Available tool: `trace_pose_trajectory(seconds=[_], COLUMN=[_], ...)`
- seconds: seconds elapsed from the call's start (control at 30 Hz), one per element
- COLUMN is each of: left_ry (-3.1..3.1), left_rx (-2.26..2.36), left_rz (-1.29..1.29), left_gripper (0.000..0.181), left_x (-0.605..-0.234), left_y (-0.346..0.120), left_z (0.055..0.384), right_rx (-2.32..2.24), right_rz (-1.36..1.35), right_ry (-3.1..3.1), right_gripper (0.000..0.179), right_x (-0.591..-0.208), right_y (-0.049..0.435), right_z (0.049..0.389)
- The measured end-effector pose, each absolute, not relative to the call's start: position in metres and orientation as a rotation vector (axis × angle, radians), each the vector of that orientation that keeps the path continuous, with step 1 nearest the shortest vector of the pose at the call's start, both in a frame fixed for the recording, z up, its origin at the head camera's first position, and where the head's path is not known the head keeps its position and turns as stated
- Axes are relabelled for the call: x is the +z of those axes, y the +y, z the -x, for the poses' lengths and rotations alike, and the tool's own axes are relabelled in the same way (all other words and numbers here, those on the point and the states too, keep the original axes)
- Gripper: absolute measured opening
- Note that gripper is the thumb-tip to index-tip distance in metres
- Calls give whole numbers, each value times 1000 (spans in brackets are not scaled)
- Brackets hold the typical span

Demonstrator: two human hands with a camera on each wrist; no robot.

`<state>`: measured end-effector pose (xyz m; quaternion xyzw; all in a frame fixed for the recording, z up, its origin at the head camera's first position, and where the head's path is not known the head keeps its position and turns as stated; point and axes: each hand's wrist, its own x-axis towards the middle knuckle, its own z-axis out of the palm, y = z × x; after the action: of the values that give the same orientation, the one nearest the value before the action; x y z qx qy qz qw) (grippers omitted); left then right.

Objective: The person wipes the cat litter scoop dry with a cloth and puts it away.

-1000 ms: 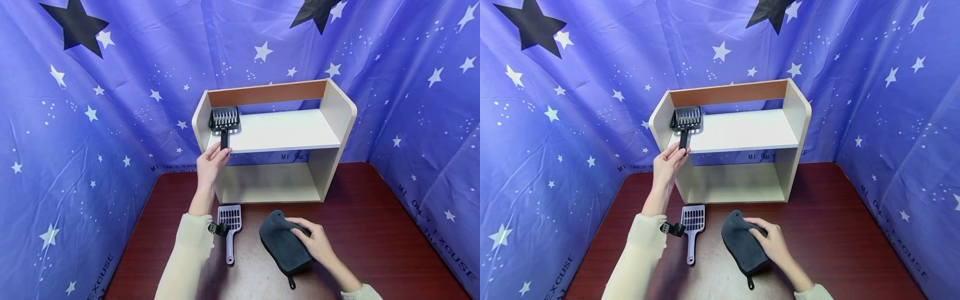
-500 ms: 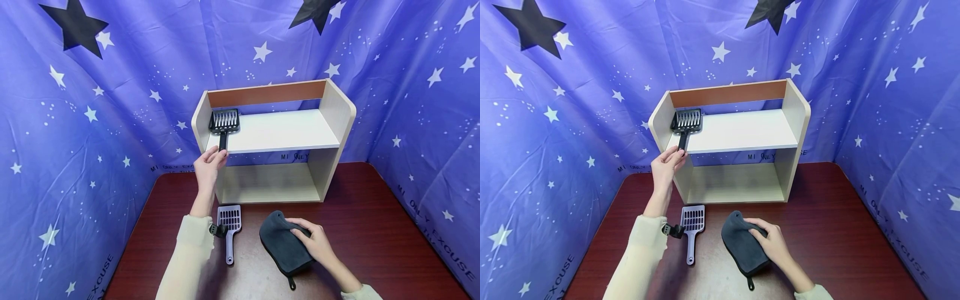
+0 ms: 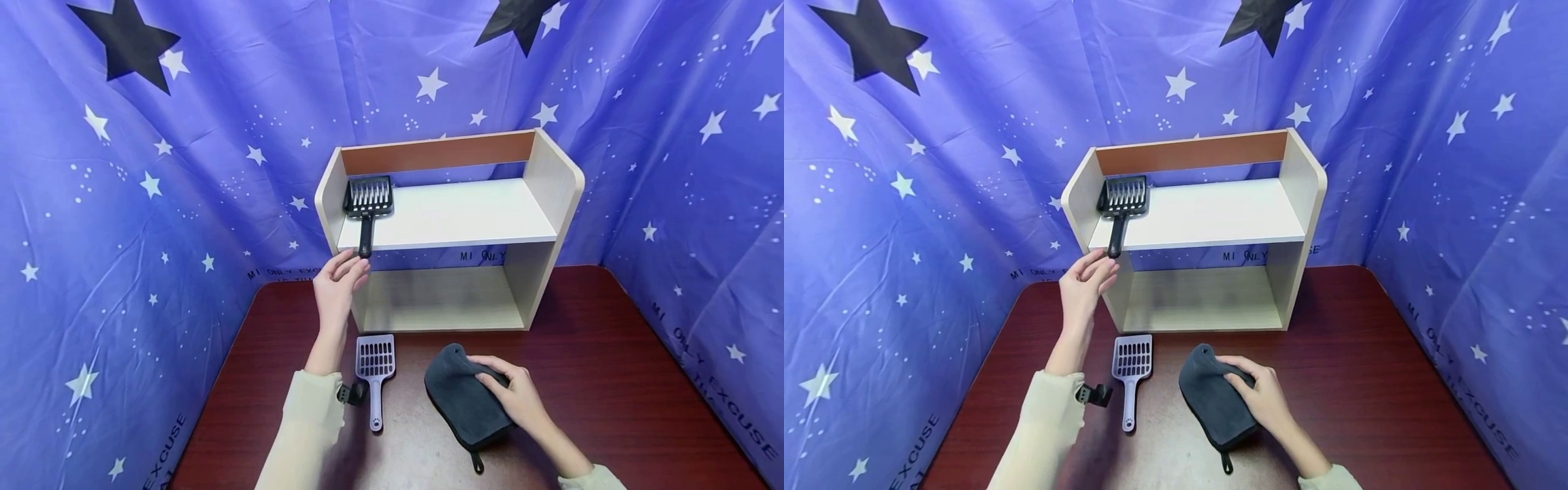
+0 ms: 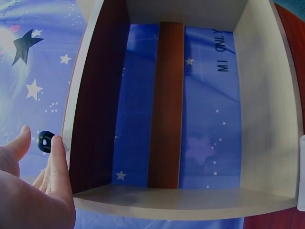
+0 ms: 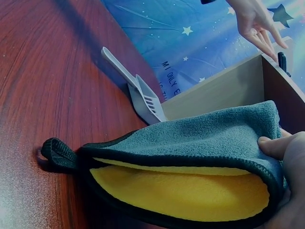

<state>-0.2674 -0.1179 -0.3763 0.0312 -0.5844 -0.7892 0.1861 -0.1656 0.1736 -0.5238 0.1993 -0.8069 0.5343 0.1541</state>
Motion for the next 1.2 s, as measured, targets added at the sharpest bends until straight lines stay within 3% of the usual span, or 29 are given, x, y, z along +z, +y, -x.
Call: trace_pose_trajectory(seconds=[0.5, 1.07, 1.2], left_ry=[-1764, -2002, -2055], left_rx=[-2224, -2245, -2277], left_rz=[-170, -408, -428], left_gripper=[37, 45, 50], left_x=[-428, -532, -551], left_y=[-138, -169, -170], left_z=[236, 196, 181], right_rx=[1539, 1506, 1498], right_rz=[-569, -566, -566], right_ry=[-2329, -2342, -2343], right_gripper=[30, 29, 30], right_x=[-521, -503, -517], right_y=[175, 168, 173], right_z=[166, 158, 164])
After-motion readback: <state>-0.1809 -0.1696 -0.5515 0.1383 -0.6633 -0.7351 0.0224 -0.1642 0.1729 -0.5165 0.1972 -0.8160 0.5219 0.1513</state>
